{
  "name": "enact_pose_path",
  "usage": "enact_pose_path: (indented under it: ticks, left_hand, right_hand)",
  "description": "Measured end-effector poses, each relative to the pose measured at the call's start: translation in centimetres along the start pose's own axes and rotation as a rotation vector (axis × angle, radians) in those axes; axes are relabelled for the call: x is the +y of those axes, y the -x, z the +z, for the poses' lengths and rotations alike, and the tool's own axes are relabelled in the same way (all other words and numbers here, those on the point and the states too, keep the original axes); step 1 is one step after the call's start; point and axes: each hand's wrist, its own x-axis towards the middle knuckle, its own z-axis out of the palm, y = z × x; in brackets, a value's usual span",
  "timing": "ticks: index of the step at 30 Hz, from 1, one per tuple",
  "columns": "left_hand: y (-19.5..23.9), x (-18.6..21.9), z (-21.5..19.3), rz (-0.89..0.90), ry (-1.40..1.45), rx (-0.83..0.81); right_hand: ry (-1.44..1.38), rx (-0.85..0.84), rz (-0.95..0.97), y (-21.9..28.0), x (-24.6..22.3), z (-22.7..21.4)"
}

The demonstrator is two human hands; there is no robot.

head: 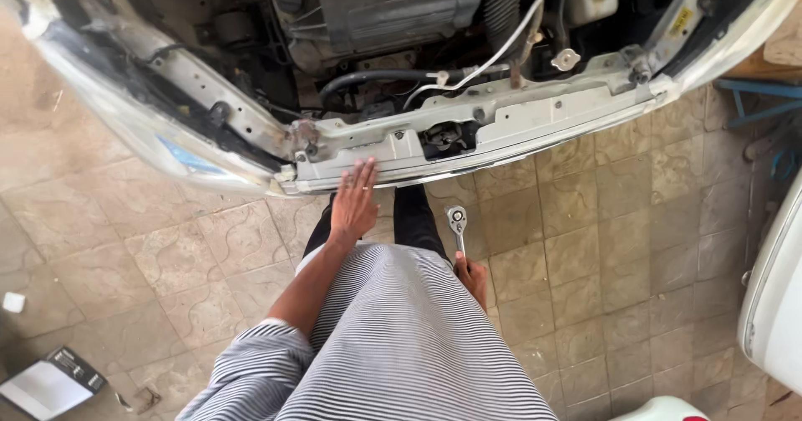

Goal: The person uses a ratchet wrench to tighten bolts on the front frame of a white car with the hood open. The person works on the left side of the front bumper area, repeatedly turning the wrench to secure the bolts.

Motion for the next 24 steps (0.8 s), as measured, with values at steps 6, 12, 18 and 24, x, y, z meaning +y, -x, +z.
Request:
enact_pose_path:
  ticks: [6, 12, 18, 24]
  left_hand:
    - [0.6, -2.0, -0.6, 0.081, 0.18, 0.015]
    - [2.6, -8.5, 1.3, -0.259, 1.184, 0.089]
    - [7.3, -13.3, 3.4, -0.349, 1.386, 0.393]
    - [9.3, -14.1, 4.2, -0.376, 1.442, 0.385]
  right_hand:
    - [0.133, -0.048, -0.048, -0.8, -3.6, 0.2]
    - [0.692, -0.105, -0.52, -4.7, -10.2, 2.6]
    - [0.855, -0.322, -0.914, -9.4, -19.5, 9.6]
    - [1.001, -0.434, -1.061, -13.4, -24.1, 14.9]
